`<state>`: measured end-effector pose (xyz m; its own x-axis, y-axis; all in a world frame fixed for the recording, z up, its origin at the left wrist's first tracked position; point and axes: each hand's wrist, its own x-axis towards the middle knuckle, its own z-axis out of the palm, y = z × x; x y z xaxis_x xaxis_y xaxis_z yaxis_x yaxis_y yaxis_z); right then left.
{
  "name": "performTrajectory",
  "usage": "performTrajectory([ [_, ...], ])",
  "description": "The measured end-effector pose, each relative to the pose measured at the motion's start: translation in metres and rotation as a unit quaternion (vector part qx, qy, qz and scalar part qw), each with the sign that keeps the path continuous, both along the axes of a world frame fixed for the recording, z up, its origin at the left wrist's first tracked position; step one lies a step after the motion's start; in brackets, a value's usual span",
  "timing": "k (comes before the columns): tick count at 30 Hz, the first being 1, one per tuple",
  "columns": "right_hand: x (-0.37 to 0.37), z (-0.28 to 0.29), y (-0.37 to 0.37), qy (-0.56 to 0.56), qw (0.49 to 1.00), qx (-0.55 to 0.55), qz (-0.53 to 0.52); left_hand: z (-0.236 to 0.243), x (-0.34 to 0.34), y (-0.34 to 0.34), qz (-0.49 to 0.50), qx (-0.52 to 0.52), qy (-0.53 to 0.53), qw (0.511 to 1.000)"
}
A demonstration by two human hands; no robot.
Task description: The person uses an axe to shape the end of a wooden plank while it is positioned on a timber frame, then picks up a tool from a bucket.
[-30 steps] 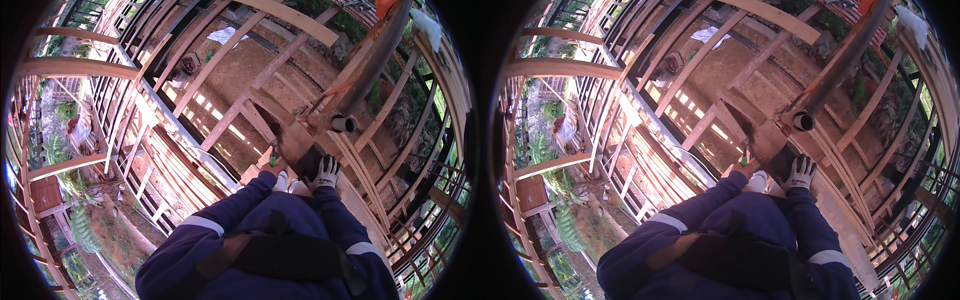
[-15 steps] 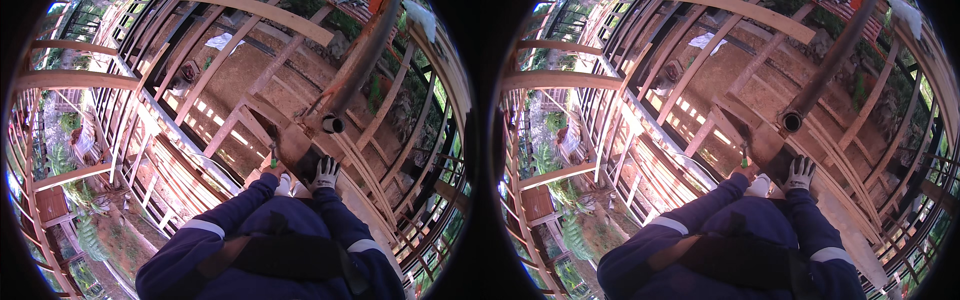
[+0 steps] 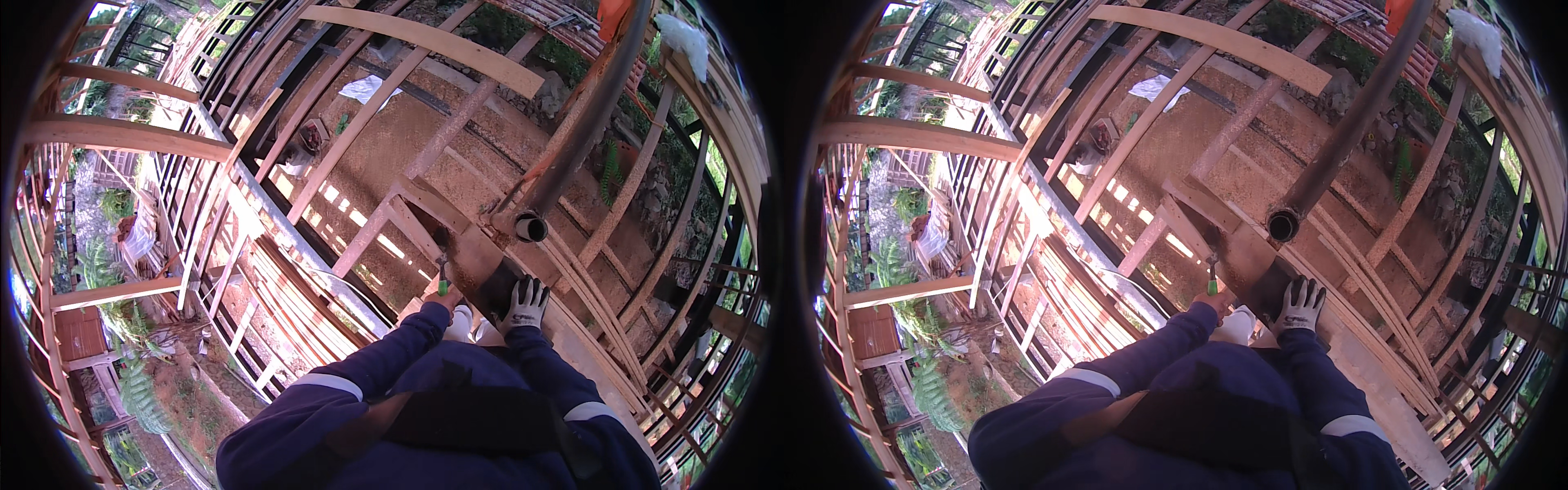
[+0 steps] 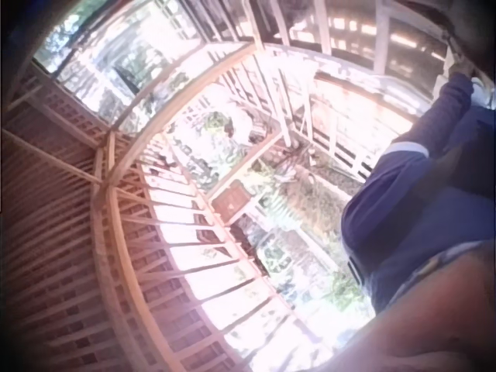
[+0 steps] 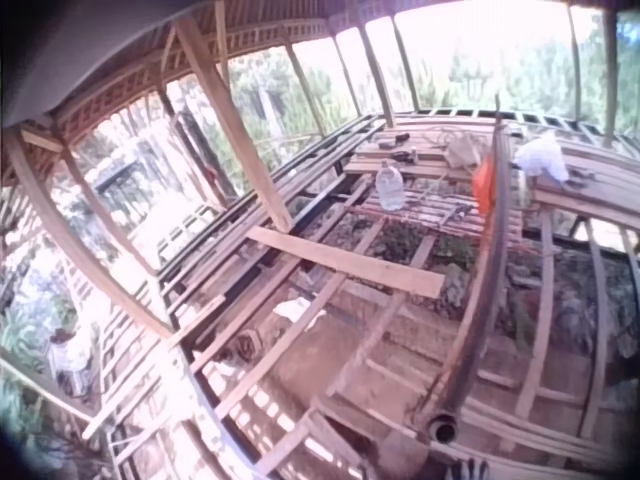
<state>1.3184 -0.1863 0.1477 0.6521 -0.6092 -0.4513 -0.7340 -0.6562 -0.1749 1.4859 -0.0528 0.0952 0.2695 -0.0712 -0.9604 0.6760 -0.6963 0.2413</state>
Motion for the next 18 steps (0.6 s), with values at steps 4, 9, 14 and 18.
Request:
performTrajectory([
  [4, 0.004, 0.002, -0.001, -0.01, 1.0, -0.009, 0.009, 0.007, 0.008, 0.005, 0.047, -0.026, 0.066, 0.996],
  [9, 0.001, 0.0, 0.014, -0.001, 0.999, -0.039, -0.014, 0.122, 0.008, -0.015, 0.024, -0.138, 0.161, 0.977],
  [14, -0.002, 0.0, 0.02, -0.005, 0.999, -0.051, -0.014, 0.114, 0.027, 0.027, -0.222, -0.108, -0.086, 0.965],
  [18, 0.006, 0.016, 0.022, 0.012, 0.999, -0.04, -0.03, 0.127, 0.017, 0.053, -0.23, -0.076, -0.136, 0.96],
])
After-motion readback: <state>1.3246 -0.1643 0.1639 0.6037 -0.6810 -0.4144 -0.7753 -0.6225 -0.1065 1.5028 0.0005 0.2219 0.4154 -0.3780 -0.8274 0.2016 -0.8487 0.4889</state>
